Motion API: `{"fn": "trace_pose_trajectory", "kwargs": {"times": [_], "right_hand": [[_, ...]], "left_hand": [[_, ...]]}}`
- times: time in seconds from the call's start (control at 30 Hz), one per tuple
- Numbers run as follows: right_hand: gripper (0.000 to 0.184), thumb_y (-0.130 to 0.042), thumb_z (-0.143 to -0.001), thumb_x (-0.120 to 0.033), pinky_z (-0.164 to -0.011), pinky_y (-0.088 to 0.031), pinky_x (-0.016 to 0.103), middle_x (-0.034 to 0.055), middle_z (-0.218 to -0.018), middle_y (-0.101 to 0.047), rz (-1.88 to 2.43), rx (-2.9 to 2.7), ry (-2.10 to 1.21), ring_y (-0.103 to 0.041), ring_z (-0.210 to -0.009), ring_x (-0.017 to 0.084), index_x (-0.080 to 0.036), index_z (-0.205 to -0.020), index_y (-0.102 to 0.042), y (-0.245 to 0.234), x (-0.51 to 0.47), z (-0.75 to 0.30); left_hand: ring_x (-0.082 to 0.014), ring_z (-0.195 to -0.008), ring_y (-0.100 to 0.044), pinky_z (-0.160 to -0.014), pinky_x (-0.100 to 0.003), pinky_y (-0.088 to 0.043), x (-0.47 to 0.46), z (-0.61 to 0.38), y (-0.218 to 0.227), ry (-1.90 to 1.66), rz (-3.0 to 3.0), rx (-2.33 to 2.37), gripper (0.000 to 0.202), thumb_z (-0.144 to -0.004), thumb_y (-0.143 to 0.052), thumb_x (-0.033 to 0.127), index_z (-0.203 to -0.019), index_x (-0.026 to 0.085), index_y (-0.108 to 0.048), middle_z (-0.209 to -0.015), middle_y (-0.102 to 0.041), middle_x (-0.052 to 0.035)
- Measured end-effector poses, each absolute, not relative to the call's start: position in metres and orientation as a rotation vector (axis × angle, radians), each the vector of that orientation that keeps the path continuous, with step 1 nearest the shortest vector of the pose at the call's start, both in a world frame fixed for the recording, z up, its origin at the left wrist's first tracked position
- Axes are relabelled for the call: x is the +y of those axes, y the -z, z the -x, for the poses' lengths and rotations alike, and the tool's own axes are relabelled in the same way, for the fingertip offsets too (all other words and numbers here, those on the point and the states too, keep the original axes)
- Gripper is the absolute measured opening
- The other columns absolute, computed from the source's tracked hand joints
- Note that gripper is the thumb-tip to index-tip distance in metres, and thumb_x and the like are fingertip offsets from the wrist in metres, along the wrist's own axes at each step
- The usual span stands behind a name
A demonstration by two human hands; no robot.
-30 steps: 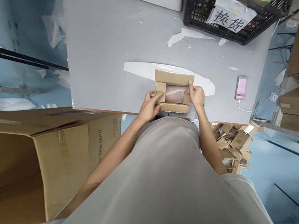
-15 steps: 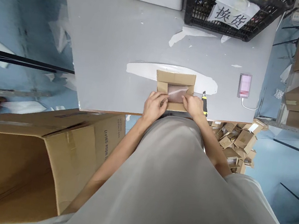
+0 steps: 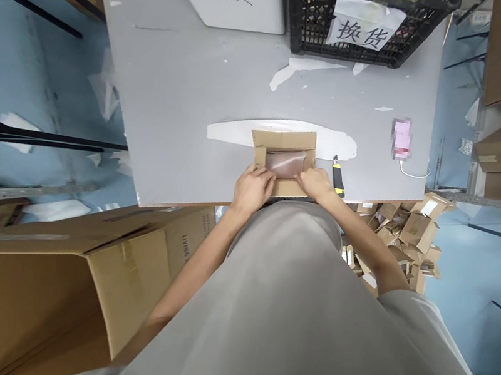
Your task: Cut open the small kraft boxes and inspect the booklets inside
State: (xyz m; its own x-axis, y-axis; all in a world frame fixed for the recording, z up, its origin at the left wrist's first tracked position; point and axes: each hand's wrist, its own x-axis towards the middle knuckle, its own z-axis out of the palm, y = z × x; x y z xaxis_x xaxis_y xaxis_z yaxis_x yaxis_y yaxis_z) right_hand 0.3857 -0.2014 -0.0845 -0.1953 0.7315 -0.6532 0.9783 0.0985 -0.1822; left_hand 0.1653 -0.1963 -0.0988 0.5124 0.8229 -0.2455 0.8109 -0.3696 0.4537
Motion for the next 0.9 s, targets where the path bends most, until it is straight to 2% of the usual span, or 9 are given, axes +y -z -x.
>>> {"fn": "trace_pose_trajectory", "kwargs": {"times": [0.1, 0.23, 0.33, 0.43, 0.6, 0.73, 0.9], "right_hand": [[0.053, -0.037, -0.122, -0.027, -0.109, -0.057, 0.043, 0.0313, -0.131, -0.083, -1.683, 1.987, 0.82, -0.079, -0.133, 0.036, -0.005, -0.131, -0.085, 0.092, -0.199, -0.38], [0.049, -0.037, -0.12, -0.021, -0.107, -0.057, 0.043, 0.0315, -0.129, -0.083, -1.703, 2.005, 0.82, -0.08, -0.131, 0.035, -0.003, -0.146, -0.074, 0.09, -0.205, -0.376], [0.049, -0.035, -0.122, -0.026, -0.101, -0.057, 0.041, 0.03, -0.127, -0.084, -1.732, 1.975, 0.817, -0.081, -0.126, 0.035, -0.005, -0.156, -0.063, 0.075, -0.215, -0.384], [0.047, -0.033, -0.124, -0.037, -0.095, -0.056, 0.038, 0.0252, -0.126, -0.085, -1.808, 1.922, 0.782, -0.082, -0.119, 0.034, -0.012, -0.154, -0.06, 0.056, -0.228, -0.4], [0.047, -0.038, -0.125, -0.049, -0.091, -0.053, 0.035, 0.0232, -0.142, -0.079, -2.034, 1.826, 0.729, -0.081, -0.116, 0.033, -0.016, -0.148, -0.062, 0.043, -0.252, -0.428], [0.041, -0.041, -0.125, -0.045, -0.09, -0.053, 0.034, 0.0193, -0.141, -0.08, -2.225, 1.756, 0.793, -0.08, -0.116, 0.033, -0.017, -0.145, -0.063, 0.052, -0.265, -0.435], [0.035, -0.046, -0.123, -0.039, -0.09, -0.054, 0.035, 0.0147, -0.136, -0.082, -2.386, 1.691, 0.9, -0.08, -0.116, 0.031, -0.019, -0.144, -0.065, 0.059, -0.269, -0.427]], "left_hand": [[-0.0365, -0.111, -0.067, -0.099, -0.049, -0.055, -0.2, -0.155, 0.093, -0.1, -2.171, 1.419, 0.04, -0.115, -0.047, 0.031, -0.121, 0.022, -0.085, -0.117, -0.083, -0.0144], [-0.0347, -0.107, -0.067, -0.102, -0.048, -0.054, -0.201, -0.144, 0.095, -0.226, -2.089, 1.54, 0.039, -0.114, -0.049, 0.032, -0.124, 0.021, -0.085, -0.118, -0.084, -0.0133], [-0.034, -0.103, -0.067, -0.103, -0.049, -0.053, -0.201, -0.135, 0.101, -0.247, -2.04, 1.619, 0.039, -0.113, -0.048, 0.031, -0.123, 0.021, -0.085, -0.118, -0.085, -0.0135], [-0.0339, -0.102, -0.067, -0.106, -0.05, -0.052, -0.201, -0.128, 0.105, -0.229, -2.011, 1.64, 0.039, -0.113, -0.049, 0.031, -0.123, 0.021, -0.084, -0.12, -0.085, -0.0137], [-0.0363, -0.116, -0.068, -0.111, -0.051, -0.053, -0.197, -0.144, 0.095, -0.187, -2.046, 1.571, 0.038, -0.113, -0.05, 0.032, -0.13, 0.021, -0.082, -0.127, -0.082, -0.0149], [-0.0393, -0.13, -0.067, -0.111, -0.05, -0.056, -0.188, -0.188, 0.082, -0.001, -2.129, 1.474, 0.037, -0.112, -0.056, 0.031, -0.139, 0.019, -0.078, -0.14, -0.079, -0.0175], [-0.0424, -0.139, -0.07, -0.114, -0.051, -0.059, -0.17, -0.244, 0.087, 0.368, -2.18, 1.386, 0.037, -0.108, -0.061, 0.021, -0.138, 0.008, -0.077, -0.142, -0.077, -0.0257]]}}
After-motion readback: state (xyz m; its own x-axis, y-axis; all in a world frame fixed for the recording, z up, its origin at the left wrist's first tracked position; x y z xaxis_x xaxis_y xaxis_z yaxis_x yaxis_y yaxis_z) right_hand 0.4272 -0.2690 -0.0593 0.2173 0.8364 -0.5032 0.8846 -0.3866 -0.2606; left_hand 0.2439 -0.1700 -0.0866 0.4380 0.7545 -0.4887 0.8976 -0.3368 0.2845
